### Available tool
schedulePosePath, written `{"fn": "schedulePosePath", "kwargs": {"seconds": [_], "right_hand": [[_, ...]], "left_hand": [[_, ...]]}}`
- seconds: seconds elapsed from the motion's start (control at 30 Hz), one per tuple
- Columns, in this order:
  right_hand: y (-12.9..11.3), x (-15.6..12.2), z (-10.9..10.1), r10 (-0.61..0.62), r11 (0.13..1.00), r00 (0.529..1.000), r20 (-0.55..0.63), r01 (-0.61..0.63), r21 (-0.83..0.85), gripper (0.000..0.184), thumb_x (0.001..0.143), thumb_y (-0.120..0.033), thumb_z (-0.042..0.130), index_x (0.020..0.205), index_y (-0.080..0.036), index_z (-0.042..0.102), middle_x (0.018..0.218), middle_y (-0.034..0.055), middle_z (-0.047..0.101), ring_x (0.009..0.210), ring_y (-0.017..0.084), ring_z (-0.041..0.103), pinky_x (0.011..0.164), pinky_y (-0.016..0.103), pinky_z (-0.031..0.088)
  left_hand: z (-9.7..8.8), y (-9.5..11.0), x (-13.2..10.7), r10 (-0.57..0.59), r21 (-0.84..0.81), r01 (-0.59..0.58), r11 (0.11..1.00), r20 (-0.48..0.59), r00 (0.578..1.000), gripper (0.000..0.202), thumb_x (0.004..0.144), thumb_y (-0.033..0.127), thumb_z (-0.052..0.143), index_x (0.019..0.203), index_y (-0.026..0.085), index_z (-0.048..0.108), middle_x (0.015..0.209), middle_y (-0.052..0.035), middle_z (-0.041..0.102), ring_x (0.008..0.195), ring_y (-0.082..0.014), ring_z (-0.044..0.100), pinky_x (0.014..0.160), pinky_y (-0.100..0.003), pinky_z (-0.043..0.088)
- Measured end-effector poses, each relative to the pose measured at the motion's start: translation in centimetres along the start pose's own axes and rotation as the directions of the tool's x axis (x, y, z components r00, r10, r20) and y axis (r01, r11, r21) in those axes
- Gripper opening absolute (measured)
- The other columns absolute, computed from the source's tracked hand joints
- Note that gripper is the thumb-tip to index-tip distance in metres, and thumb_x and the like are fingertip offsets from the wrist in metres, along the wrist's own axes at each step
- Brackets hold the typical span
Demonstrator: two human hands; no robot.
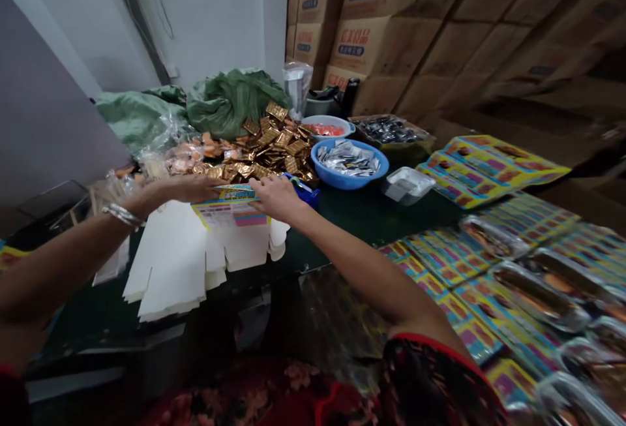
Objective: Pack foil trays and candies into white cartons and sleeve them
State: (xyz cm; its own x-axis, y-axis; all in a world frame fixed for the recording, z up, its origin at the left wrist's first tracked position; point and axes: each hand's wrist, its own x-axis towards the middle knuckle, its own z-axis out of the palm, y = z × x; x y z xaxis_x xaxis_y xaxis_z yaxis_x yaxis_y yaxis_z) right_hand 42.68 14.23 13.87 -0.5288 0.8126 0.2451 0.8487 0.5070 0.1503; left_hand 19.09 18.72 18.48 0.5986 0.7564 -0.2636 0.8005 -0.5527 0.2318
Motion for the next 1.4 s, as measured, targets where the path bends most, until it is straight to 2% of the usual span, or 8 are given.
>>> {"fn": "schedulePosePath", "kwargs": {"seconds": [0.2,0.43,0.63,0.73,0.87,1.1,1.23,1.4], "right_hand": [[0.4,1.5,3.4,-0.074,0.997,0.983,-0.166,0.073,-0.012,0.037,0.099,-0.027,0.052,0.126,-0.004,0.058,0.129,0.0226,0.06,0.121,0.032,0.053,0.103,0.044,0.035],[-2.8,0.9,0.9,-0.172,0.983,0.981,-0.086,0.177,0.056,0.04,0.1,-0.032,0.05,0.136,-0.014,0.051,0.126,0.0177,0.063,0.11,0.029,0.058,0.088,0.042,0.042],[-4.5,-1.0,1.1,-0.158,0.985,0.985,-0.064,0.162,0.062,0.037,0.098,-0.018,0.046,0.134,-0.01,0.052,0.13,0.0191,0.061,0.112,0.03,0.058,0.091,0.044,0.041],[-4.6,-0.7,1.1,-0.148,0.983,0.988,-0.042,0.152,0.103,0.038,0.097,-0.017,0.049,0.135,-0.01,0.051,0.131,0.0181,0.061,0.118,0.03,0.056,0.095,0.044,0.04],[-4.8,-0.5,0.3,-0.113,0.983,0.994,-0.002,0.112,0.143,0.04,0.095,-0.02,0.054,0.135,-0.011,0.051,0.13,0.0163,0.061,0.12,0.03,0.055,0.095,0.042,0.039],[-4.4,0.2,-1.0,-0.095,0.962,0.994,0.061,0.076,0.261,0.037,0.09,-0.015,0.057,0.126,-0.013,0.055,0.125,0.0151,0.064,0.11,0.028,0.059,0.083,0.036,0.04],[-4.9,0.7,-1.1,-0.126,0.952,0.991,0.053,0.105,0.288,0.038,0.089,-0.018,0.058,0.127,-0.012,0.054,0.127,0.0161,0.062,0.109,0.029,0.059,0.082,0.036,0.041],[-6.5,1.2,-1.2,-0.12,0.969,0.99,0.075,0.101,0.224,0.033,0.09,-0.014,0.052,0.123,-0.01,0.058,0.121,0.0187,0.064,0.108,0.033,0.059,0.085,0.042,0.041]], "left_hand": [[6.2,0.3,0.4,0.003,0.421,0.203,0.884,-0.439,0.898,0.06,0.096,0.045,0.05,0.151,0.025,0.036,0.141,-0.0164,0.054,0.121,-0.0343,0.053,0.096,-0.047,0.043],[7.4,1.3,-3.1,0.048,0.37,0.146,0.918,-0.468,0.883,0.046,0.096,0.04,0.052,0.141,0.029,0.048,0.135,-0.0112,0.06,0.116,-0.0314,0.057,0.094,-0.048,0.046],[8.9,-3.2,-8.5,0.128,0.218,-0.035,0.975,-0.431,0.893,0.055,0.091,0.012,0.04,0.146,0.021,0.042,0.147,-0.0145,0.05,0.137,-0.0268,0.045,0.11,-0.048,0.042],[8.2,-4.5,-9.4,0.148,0.235,-0.052,0.97,-0.411,0.899,0.057,0.088,0.003,0.029,0.14,0.018,0.047,0.142,-0.0157,0.055,0.131,-0.0241,0.051,0.11,-0.044,0.043],[5.4,-1.7,-8.9,0.0,0.289,0.087,0.953,-0.288,0.958,0.033,0.093,0.011,0.035,0.112,0.01,0.062,0.107,-0.018,0.069,0.099,-0.028,0.064,0.089,-0.042,0.05],[-0.7,0.1,-6.5,-0.309,0.054,0.323,0.945,-0.175,0.935,0.022,0.089,0.015,0.041,0.093,0.013,0.063,0.057,-0.0009,0.054,0.055,-0.0144,0.055,0.058,-0.025,0.042],[-0.5,-2.4,-6.6,-0.391,-0.162,0.369,0.915,-0.135,0.911,0.025,0.085,0.024,0.048,0.105,0.017,0.061,0.058,0.0007,0.055,0.05,-0.0139,0.053,0.048,-0.024,0.038],[2.0,-3.3,-8.3,-0.374,-0.053,0.374,0.926,-0.266,0.888,0.02,0.074,0.026,0.062,0.092,0.018,0.061,0.078,-0.004,0.063,0.069,-0.0171,0.058,0.056,-0.026,0.04]]}}
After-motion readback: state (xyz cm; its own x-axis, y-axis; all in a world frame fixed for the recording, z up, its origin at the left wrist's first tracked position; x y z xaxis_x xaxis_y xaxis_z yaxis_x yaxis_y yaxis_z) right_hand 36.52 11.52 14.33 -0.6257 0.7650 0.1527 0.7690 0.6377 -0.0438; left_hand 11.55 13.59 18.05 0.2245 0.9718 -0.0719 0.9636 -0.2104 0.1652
